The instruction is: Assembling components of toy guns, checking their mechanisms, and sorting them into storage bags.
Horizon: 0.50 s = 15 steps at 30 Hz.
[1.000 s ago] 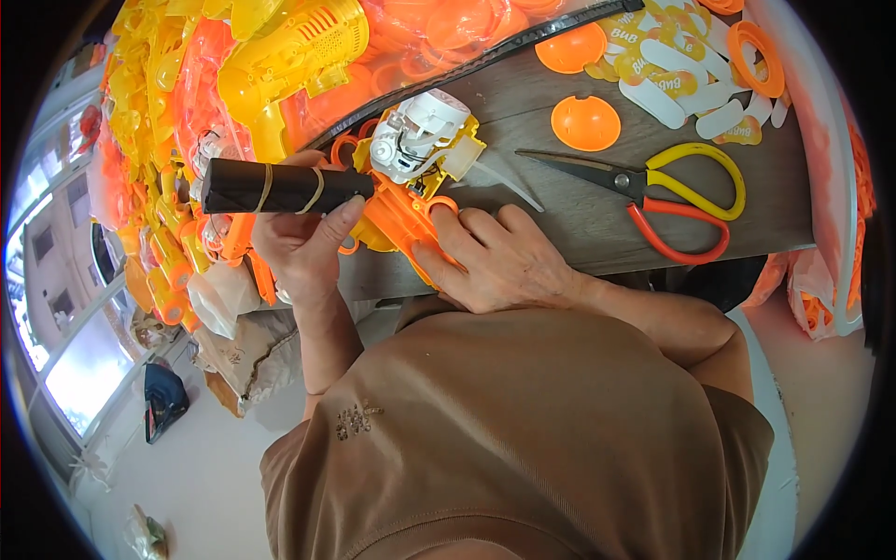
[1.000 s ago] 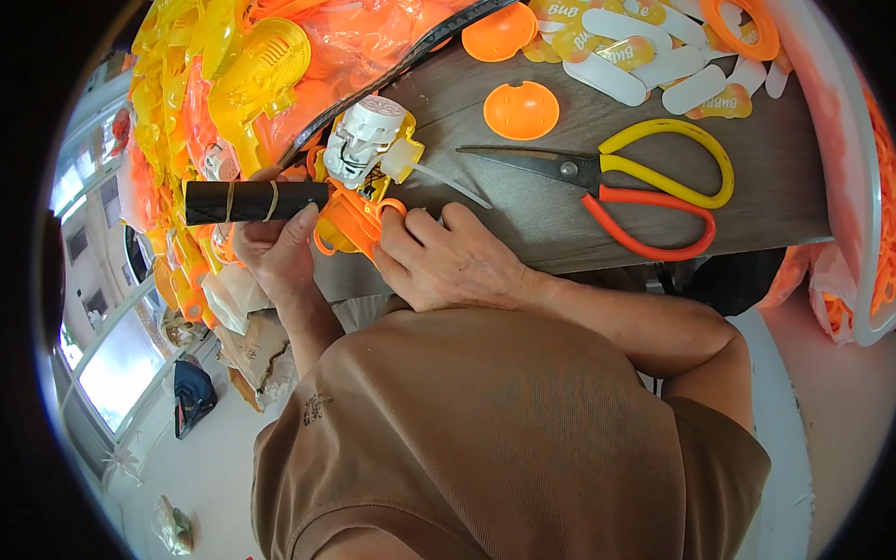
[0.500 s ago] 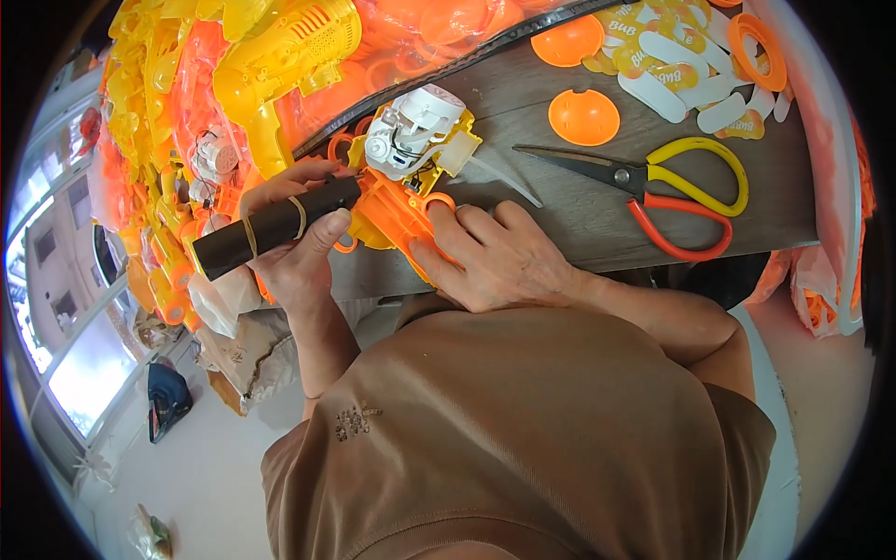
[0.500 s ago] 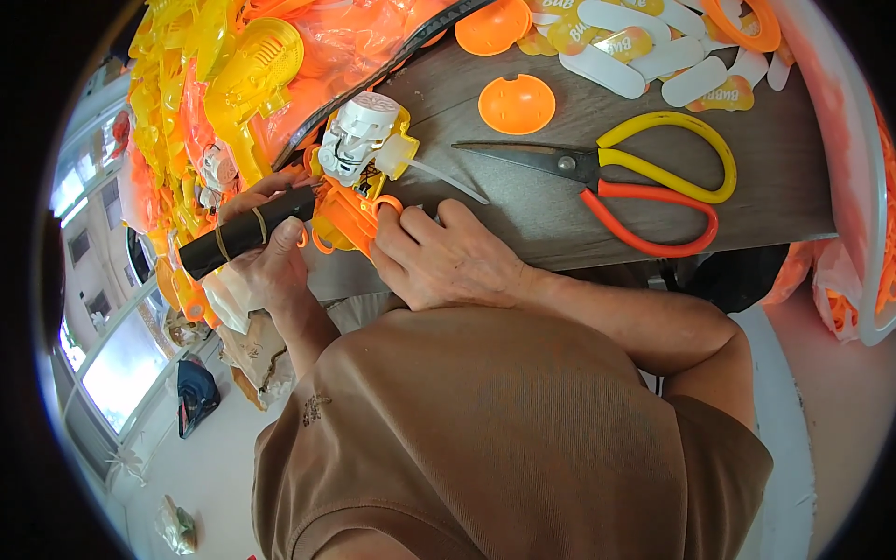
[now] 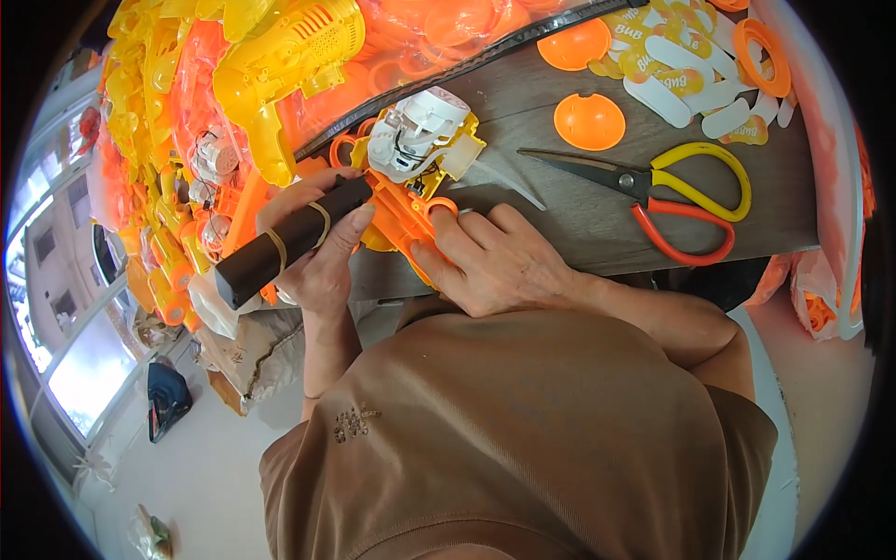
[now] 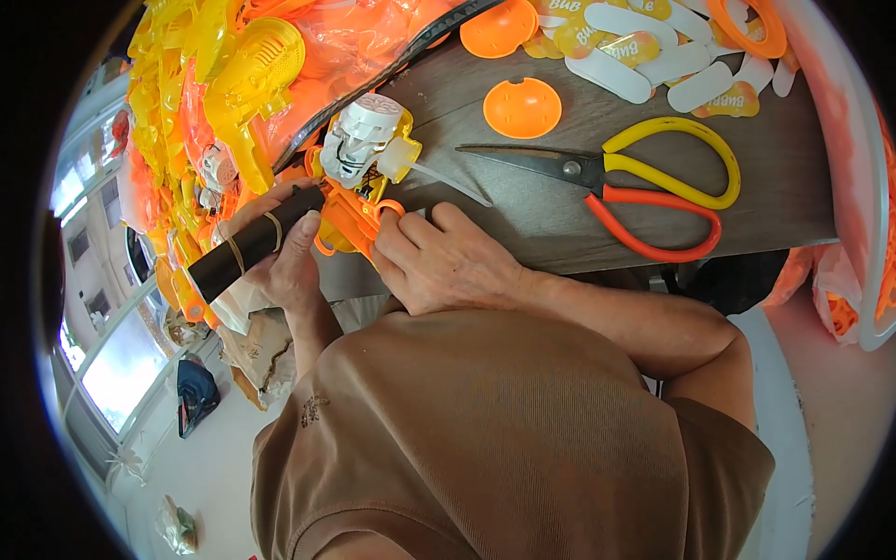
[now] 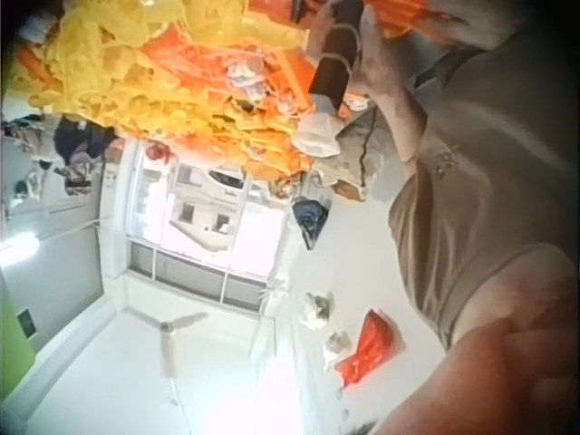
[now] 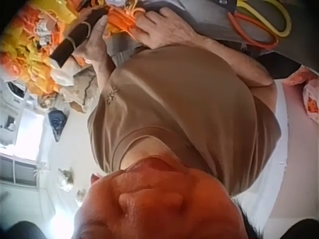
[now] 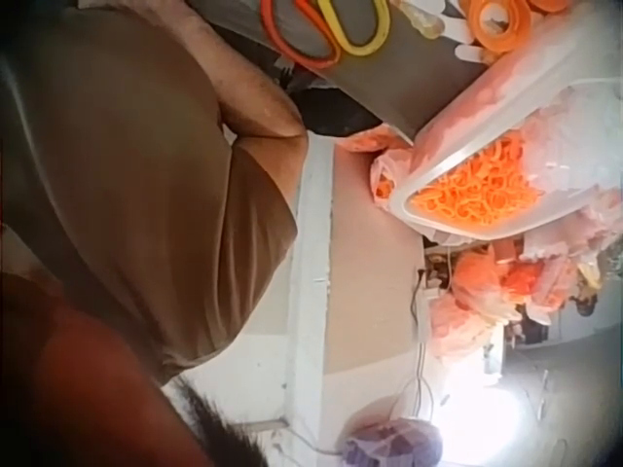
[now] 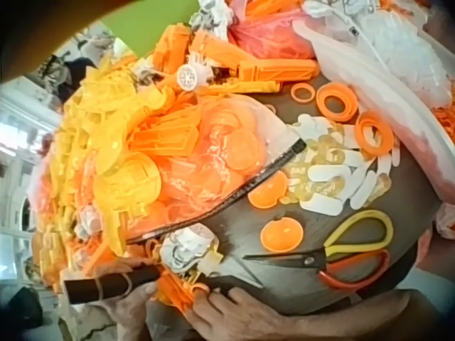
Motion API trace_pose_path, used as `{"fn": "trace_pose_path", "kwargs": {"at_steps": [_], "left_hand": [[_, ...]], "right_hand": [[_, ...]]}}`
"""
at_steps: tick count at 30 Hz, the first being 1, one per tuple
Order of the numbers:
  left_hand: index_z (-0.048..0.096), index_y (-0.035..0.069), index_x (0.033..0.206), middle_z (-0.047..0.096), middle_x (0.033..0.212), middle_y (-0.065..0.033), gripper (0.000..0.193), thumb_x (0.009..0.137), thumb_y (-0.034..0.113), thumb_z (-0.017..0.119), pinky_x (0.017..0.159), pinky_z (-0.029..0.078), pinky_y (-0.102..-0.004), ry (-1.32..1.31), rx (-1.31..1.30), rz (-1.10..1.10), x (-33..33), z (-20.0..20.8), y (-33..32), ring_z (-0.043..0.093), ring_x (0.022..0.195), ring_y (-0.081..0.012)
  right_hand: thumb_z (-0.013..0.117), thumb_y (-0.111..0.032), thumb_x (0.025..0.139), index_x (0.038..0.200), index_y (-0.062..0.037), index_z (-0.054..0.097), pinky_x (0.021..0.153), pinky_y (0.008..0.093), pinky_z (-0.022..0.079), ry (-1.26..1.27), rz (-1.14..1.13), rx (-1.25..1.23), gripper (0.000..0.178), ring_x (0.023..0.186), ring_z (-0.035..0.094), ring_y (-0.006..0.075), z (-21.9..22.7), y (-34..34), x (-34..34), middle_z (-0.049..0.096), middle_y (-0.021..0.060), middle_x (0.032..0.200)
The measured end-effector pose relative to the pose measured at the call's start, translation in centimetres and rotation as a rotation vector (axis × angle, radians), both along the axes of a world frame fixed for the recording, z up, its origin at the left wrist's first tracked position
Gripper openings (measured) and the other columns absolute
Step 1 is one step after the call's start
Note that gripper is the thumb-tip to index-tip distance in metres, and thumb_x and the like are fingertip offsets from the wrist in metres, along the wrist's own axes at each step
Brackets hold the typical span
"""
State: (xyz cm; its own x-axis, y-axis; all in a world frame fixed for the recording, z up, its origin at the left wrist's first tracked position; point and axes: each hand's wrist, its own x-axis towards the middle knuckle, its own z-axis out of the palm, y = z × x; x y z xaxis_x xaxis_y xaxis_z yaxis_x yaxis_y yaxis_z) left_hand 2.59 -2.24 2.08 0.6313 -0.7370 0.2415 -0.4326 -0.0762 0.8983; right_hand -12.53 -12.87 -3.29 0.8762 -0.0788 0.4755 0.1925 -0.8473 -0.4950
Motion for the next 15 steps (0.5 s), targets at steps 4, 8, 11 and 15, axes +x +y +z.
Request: {"fn": "trace_pose_path", "kwargs": {"at_steps": [4,8,11,15], "left_hand": [[0.044,0.000,0.100,0.060,0.093,-0.0225,0.044,0.067,-0.008,0.072,0.076,0.052,-0.0364,-0.005,-0.110,0.119,-0.5,-1.1,-0.2,0.062,0.085,-0.0283],[0.044,-0.001,0.100,0.060,0.093,-0.0225,0.045,0.066,-0.010,0.071,0.077,0.052,-0.0385,0.033,-0.157,0.291,-1.3,-1.3,-0.8,0.062,0.087,-0.0298],[0.045,-0.001,0.100,0.060,0.093,-0.0224,0.044,0.065,-0.010,0.071,0.077,0.052,-0.0388,0.002,-0.192,0.295,-1.5,-1.9,-0.6,0.061,0.087,-0.0304],[0.045,-0.002,0.099,0.059,0.094,-0.0234,0.044,0.064,-0.009,0.071,0.078,0.052,-0.0403,-0.164,-0.084,0.131,-1.0,-1.8,0.0,0.061,0.087,-0.0314]], "right_hand": [[0.055,-0.018,0.073,0.104,-0.0011,0.059,0.059,0.0298,0.036,-0.002,0.038,0.004,0.035,0.072,0.051,0.0189,0.0,-0.2,0.1,0.052,0.0200,0.100],[0.055,-0.016,0.074,0.104,0.0010,0.059,0.060,0.0303,0.036,-0.026,0.051,0.028,0.035,0.071,0.050,0.0195,-0.1,-0.3,0.1,0.052,0.0203,0.098],[0.055,-0.016,0.073,0.103,0.0013,0.059,0.060,0.0303,0.036,-0.029,0.069,0.041,0.035,0.071,0.050,0.0194,0.0,-0.4,0.2,0.052,0.0200,0.098],[0.056,-0.015,0.073,0.102,0.0014,0.059,0.059,0.0296,0.036,-0.033,0.073,0.060,0.034,0.069,0.050,0.0188,-0.1,-0.6,0.1,0.052,0.0198,0.097]]}}
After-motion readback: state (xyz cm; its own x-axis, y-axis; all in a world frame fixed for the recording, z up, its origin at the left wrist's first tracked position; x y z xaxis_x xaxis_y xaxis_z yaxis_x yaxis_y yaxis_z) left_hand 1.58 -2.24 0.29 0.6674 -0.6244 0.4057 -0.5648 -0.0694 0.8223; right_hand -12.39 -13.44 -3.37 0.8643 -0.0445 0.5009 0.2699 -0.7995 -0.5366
